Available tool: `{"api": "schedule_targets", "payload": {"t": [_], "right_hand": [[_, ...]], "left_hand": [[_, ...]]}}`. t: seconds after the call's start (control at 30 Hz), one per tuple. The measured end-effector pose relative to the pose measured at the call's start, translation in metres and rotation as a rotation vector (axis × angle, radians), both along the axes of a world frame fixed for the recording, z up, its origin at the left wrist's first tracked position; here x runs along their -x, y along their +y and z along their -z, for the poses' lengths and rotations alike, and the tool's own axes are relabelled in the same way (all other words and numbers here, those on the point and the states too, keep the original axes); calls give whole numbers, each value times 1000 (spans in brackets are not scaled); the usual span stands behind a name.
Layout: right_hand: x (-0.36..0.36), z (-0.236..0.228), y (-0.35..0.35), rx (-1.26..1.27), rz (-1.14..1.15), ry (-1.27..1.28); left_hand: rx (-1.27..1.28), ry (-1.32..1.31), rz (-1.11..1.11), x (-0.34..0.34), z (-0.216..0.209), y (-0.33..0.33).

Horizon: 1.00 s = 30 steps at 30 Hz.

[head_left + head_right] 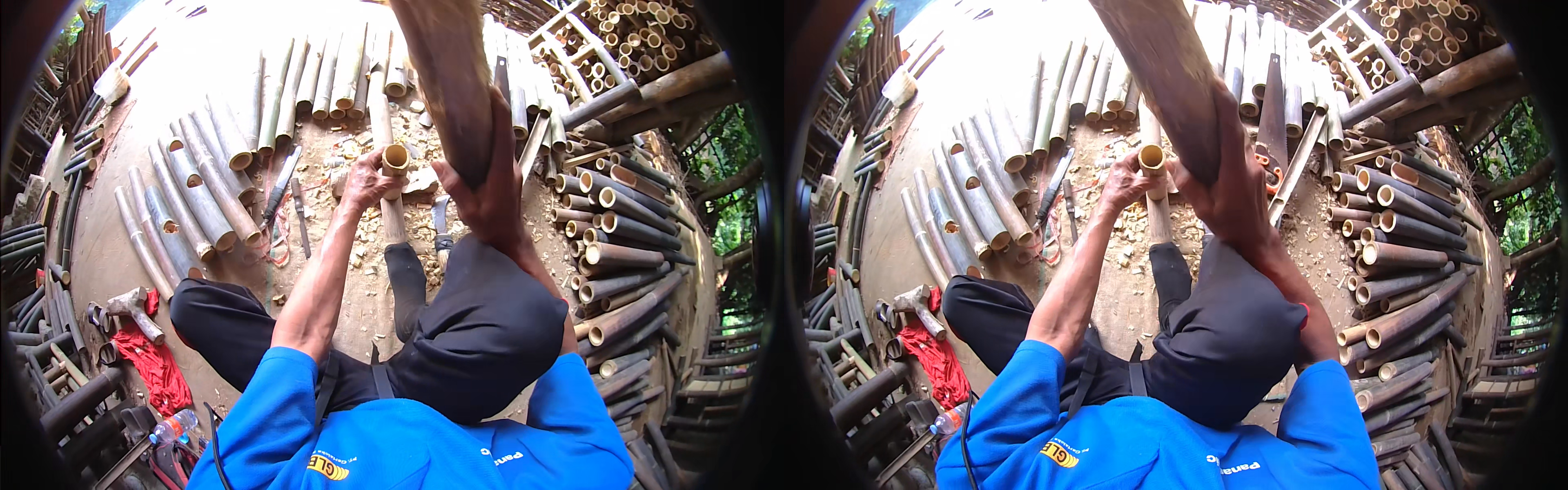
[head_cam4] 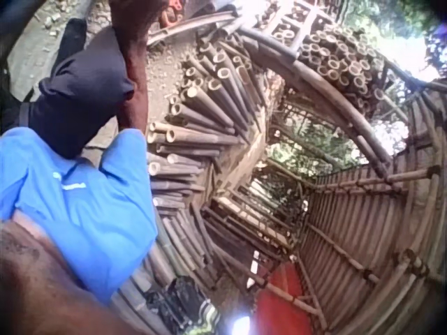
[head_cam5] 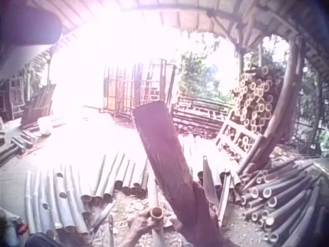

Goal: The person carves notches into bamboo poles with a knife and fits the sections together to assemble a wooden frame on the ground.

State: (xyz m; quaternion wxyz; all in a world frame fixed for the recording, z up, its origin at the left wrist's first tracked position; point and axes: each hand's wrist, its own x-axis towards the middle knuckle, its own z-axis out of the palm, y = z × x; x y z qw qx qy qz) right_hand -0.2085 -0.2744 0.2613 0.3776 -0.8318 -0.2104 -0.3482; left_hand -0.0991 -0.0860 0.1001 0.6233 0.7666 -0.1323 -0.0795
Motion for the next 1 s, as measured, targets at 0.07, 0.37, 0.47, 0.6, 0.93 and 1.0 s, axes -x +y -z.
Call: {"api": "schedule_targets", "payload": {"t": [0.07,0.37,0.47,0.6,0.93,1.0], "right_hand": [[9,32,-21,34,26,135],[-13,31,-8,125,15,669],[-14,24,-19,26,68,482],[-11,69,-59,-110,193,607],[-38,240,-110,-7,508,977],[-61,239,-112,-16,534,1028]], "left_hand": [[78,29,61,1,-13,-28],[26,-105,32,-2,2,-10],[-25,-133,-11,-1,-1,-16],[18,-168,-193,5,-11,-31],[333,-30,-170,35,-6,-16],[363,-21,-202,32,-4,-23]]}}
